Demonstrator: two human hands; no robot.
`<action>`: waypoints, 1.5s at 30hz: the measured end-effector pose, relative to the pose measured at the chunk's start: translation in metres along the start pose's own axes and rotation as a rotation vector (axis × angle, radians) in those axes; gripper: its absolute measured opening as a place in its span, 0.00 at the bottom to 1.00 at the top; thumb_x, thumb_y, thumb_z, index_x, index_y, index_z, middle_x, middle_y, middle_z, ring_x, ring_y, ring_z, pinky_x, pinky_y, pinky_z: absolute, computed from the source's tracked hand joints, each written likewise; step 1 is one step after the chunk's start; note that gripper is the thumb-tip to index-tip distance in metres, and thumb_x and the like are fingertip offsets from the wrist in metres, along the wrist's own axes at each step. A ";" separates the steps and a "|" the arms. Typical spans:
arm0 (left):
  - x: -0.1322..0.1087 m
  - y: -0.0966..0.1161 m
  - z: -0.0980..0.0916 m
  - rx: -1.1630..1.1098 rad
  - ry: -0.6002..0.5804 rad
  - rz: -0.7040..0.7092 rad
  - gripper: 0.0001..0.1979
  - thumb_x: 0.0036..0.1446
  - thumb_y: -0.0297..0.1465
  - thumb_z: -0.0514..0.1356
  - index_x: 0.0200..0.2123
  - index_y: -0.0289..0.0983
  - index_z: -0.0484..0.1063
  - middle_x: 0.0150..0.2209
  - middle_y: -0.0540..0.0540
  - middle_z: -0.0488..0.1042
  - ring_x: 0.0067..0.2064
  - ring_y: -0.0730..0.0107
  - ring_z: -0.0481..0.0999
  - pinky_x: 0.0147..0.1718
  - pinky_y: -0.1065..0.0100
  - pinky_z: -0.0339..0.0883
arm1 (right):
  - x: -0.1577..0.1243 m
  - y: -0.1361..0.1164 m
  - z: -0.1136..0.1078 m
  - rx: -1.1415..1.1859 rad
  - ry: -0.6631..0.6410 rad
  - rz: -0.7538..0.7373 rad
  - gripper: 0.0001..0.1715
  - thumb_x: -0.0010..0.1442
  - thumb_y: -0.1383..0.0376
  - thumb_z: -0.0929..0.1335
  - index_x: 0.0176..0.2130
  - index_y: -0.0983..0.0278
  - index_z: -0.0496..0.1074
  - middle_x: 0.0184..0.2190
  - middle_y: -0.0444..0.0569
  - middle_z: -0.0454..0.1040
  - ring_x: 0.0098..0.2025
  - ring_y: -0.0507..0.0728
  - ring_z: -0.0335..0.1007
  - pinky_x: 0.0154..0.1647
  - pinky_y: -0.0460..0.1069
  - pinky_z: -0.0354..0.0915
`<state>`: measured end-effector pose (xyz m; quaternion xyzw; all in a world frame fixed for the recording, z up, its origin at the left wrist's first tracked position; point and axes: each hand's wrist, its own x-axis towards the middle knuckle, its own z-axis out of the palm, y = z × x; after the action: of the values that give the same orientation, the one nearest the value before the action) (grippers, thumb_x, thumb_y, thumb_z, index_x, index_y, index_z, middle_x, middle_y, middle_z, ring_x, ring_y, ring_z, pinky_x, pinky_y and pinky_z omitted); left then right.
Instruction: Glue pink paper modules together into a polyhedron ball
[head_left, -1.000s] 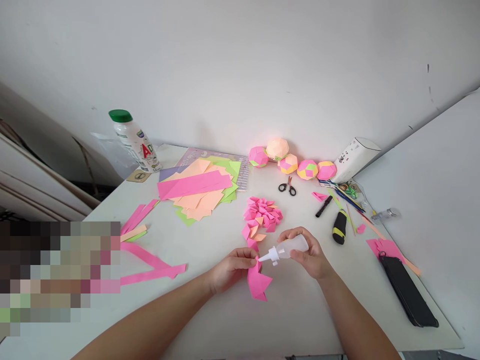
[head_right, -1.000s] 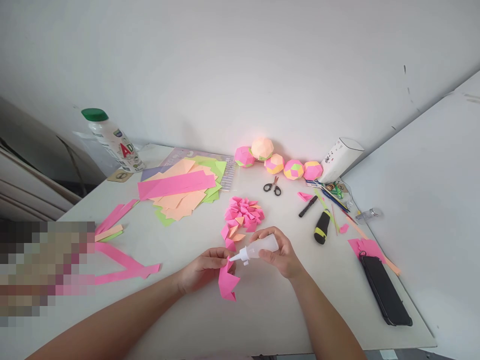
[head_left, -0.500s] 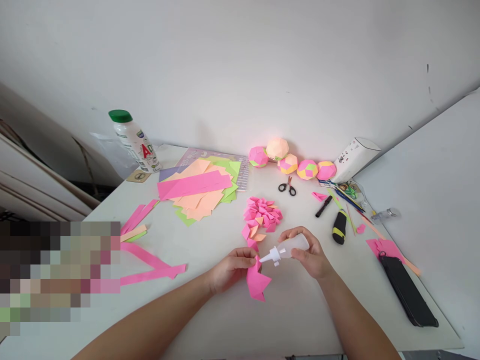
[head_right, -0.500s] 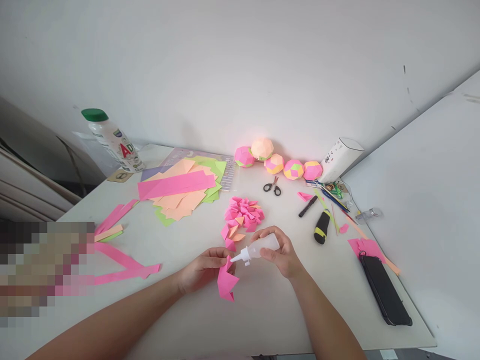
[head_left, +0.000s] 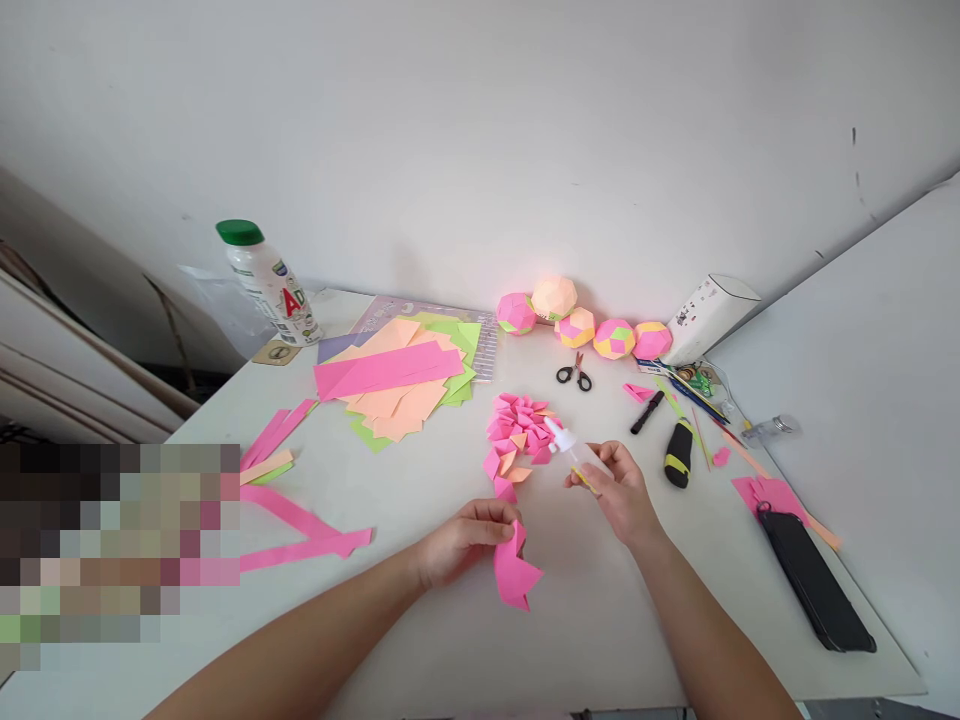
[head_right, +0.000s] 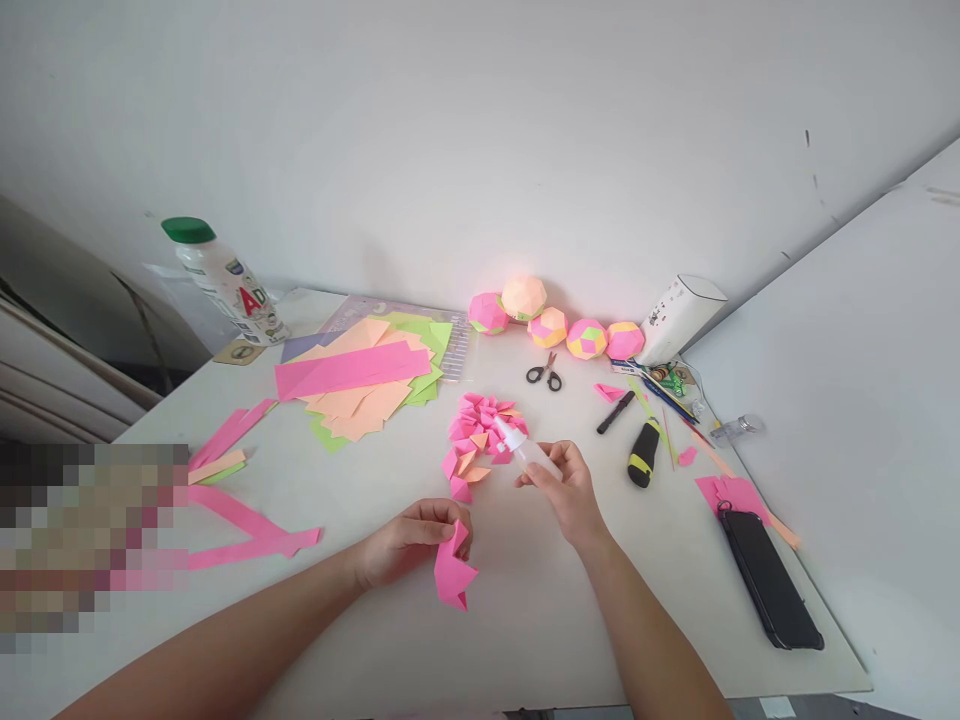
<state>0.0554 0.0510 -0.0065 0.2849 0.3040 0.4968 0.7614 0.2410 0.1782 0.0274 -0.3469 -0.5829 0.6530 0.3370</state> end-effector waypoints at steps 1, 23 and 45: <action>0.000 0.000 0.000 0.017 -0.013 -0.002 0.05 0.47 0.30 0.62 0.24 0.33 0.72 0.26 0.46 0.70 0.30 0.68 0.67 0.32 0.66 0.58 | 0.002 0.004 -0.001 -0.086 0.089 -0.040 0.19 0.52 0.61 0.70 0.29 0.60 0.53 0.39 0.45 0.66 0.30 0.54 0.70 0.37 0.54 0.64; -0.001 0.001 -0.003 0.125 -0.090 -0.043 0.05 0.48 0.30 0.62 0.25 0.33 0.72 0.26 0.47 0.69 0.32 0.67 0.68 0.36 0.64 0.60 | -0.005 0.027 0.020 -0.943 -0.389 -0.665 0.16 0.58 0.72 0.62 0.46 0.61 0.68 0.43 0.52 0.71 0.46 0.58 0.65 0.46 0.54 0.65; 0.003 0.000 0.001 -0.054 0.045 0.045 0.06 0.47 0.30 0.63 0.24 0.33 0.72 0.25 0.48 0.68 0.28 0.70 0.67 0.31 0.67 0.58 | -0.011 0.018 0.019 -0.265 -0.305 -0.020 0.04 0.55 0.65 0.68 0.33 0.63 0.73 0.31 0.47 0.73 0.34 0.54 0.69 0.36 0.50 0.66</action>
<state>0.0573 0.0532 -0.0062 0.2598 0.3010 0.5279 0.7505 0.2306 0.1571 0.0115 -0.2796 -0.7113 0.6122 0.2029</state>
